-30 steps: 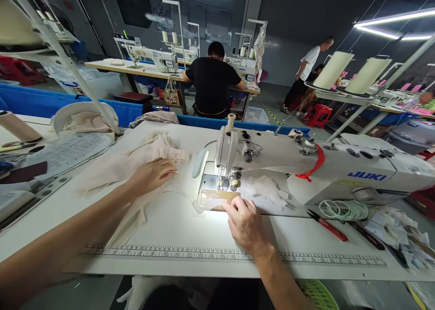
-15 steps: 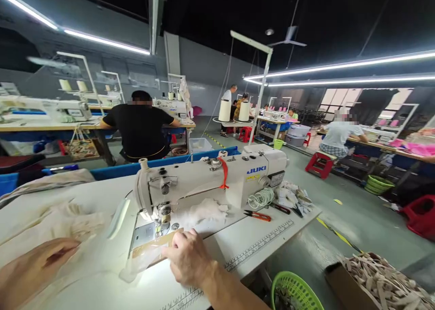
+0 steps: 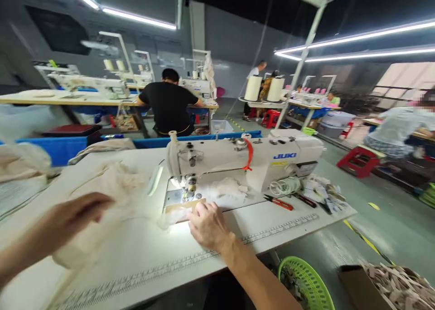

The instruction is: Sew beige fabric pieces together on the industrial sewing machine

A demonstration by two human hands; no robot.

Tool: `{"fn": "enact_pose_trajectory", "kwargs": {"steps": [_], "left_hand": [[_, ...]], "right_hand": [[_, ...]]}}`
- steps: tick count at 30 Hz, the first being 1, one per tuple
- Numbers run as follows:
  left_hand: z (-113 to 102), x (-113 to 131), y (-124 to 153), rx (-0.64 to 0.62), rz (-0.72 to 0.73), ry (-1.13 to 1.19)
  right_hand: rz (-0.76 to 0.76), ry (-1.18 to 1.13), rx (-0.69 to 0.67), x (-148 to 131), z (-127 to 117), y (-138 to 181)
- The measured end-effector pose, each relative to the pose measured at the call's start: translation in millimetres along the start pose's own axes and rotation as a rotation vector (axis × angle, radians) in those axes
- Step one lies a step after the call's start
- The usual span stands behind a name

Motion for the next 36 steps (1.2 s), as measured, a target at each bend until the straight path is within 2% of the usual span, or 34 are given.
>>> {"fn": "enact_pose_trajectory", "kwargs": {"steps": [3, 5, 10, 12, 15, 18, 20, 23, 27, 36], "left_hand": [[66, 31, 10, -0.299, 0.008, 0.141], [81, 35, 2, -0.317, 0.029, 0.173], [66, 8, -22, -0.202, -0.018, 0.115], [65, 14, -25, -0.207, -0.036, 0.133], [78, 48, -28, -0.247, -0.014, 0.257], [108, 74, -36, -0.366, -0.032, 0.415], [127, 75, -44, -0.395, -0.062, 0.459], [144, 63, -56, -0.330, -0.076, 0.415], [151, 55, -60, -0.309, -0.070, 0.367], [143, 64, -57, -0.388, -0.118, 0.402]], "right_hand": [[-0.007, -0.039, 0.011, -2, -2, 0], [-0.018, -0.051, 0.011, -3, -2, -1], [-0.076, 0.032, -0.020, -8, 2, -19], [-0.125, 0.064, -0.053, -13, 6, -29], [-0.153, 0.095, -0.083, -18, 11, -37], [-0.114, 0.090, -0.071, -18, 10, -37], [-0.091, 0.062, -0.068, -17, 10, -34], [-0.086, 0.014, -0.073, -14, 11, -31], [-0.073, -0.021, -0.081, -10, 10, -30], [-0.029, -0.110, -0.063, 0, 3, -28]]}}
Point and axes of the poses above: each hand's wrist, its own y-axis away from the middle knuckle, its own z-axis out of the palm, x = y × z, the point moved 8 cm from there along -y, towards the middle knuckle, and after that the axes turned 7 degrees about -z, right-handed, at the moved point
